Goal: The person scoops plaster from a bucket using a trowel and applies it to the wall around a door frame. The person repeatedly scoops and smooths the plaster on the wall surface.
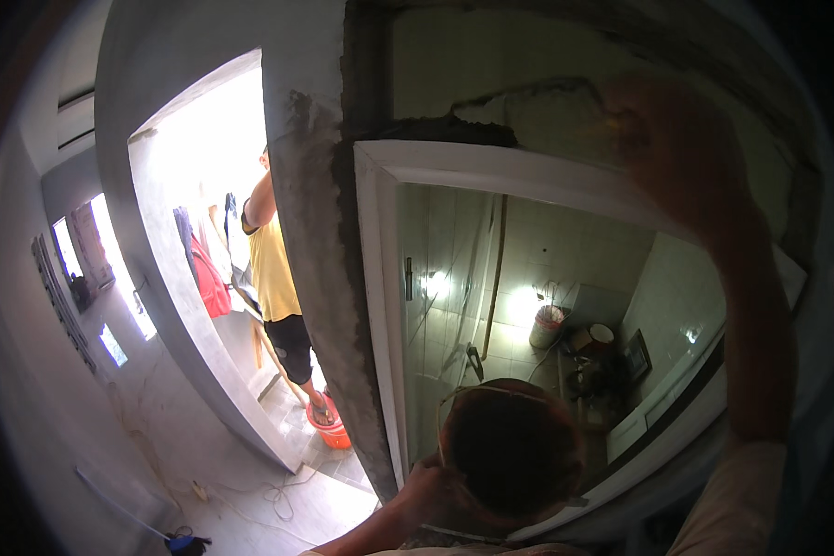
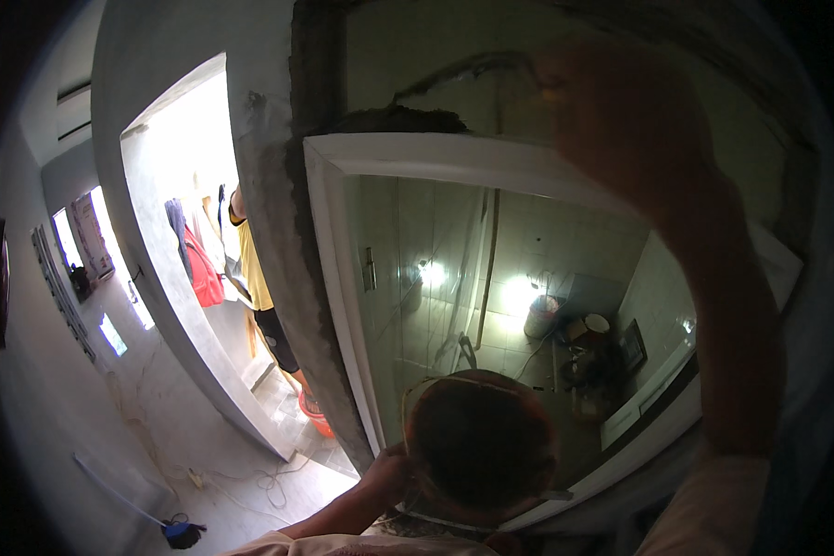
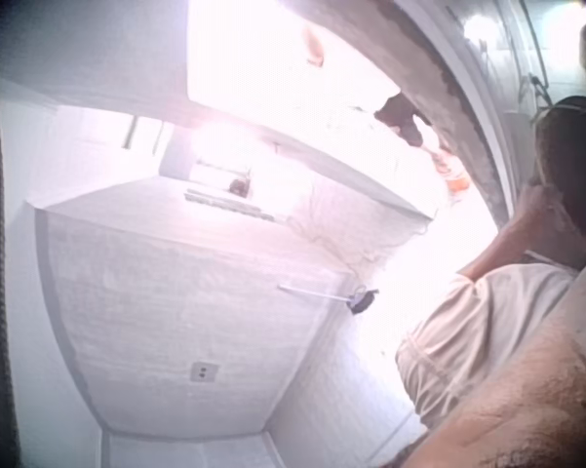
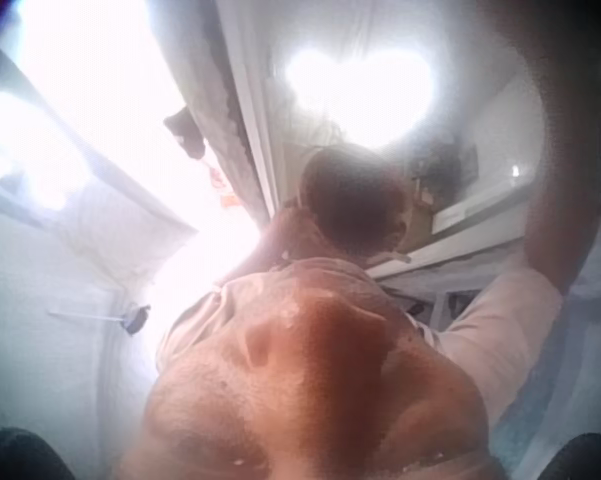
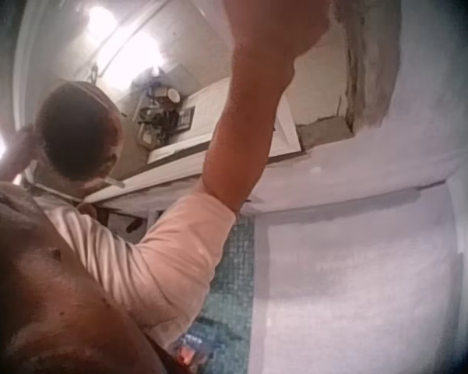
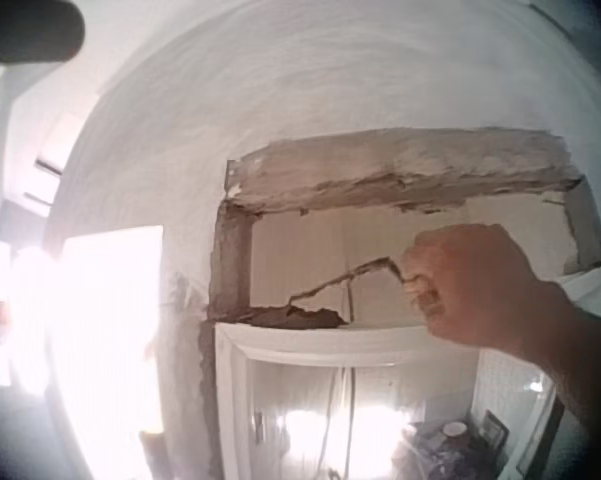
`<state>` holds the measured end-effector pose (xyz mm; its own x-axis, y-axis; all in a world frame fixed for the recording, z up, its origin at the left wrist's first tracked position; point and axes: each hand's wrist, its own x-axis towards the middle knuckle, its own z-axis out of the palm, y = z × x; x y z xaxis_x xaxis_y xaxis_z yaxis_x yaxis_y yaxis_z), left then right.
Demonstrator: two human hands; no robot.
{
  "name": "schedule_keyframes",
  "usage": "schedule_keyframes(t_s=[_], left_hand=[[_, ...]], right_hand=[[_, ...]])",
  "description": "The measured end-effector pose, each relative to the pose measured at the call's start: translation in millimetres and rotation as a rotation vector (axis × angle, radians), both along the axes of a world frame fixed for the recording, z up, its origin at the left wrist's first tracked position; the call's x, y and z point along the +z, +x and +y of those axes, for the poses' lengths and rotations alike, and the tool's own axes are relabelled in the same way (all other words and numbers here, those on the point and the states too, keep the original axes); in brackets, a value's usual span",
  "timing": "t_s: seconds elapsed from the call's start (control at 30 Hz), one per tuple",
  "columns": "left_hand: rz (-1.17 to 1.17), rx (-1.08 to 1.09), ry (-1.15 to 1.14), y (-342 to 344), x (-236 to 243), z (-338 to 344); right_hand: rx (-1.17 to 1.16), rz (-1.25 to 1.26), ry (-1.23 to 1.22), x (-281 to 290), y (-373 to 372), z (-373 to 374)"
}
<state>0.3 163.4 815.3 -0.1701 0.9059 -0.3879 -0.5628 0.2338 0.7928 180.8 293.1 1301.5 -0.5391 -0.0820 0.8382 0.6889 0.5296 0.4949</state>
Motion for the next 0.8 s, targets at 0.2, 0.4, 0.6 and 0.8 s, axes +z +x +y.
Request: schedule_keyframes(t_s=[0.2,0.4,0.6,0.8], left_hand=[[-0.024,0.033,0.019,5.6,9.1,-1.8],[0.006,-0.01,-0.014,3.1,30.5,-4.7],[0.039,-0.009,-0.022,-3.9,32.9,-2.8],[1.51,-0.322,0.139,-39.1,-5.3,-12.7]], right_hand=[[0.056,-0.101,-0.033,-2.4,-27.5,7.5],[0.042,-0.025,-0.055,-7.0,-12.0,2.5],[-0.005,0.002,-0.111,-19.1,12.8,-7.0],[0.024,0.058,-0.037,-44.5,54.5,12.0]])
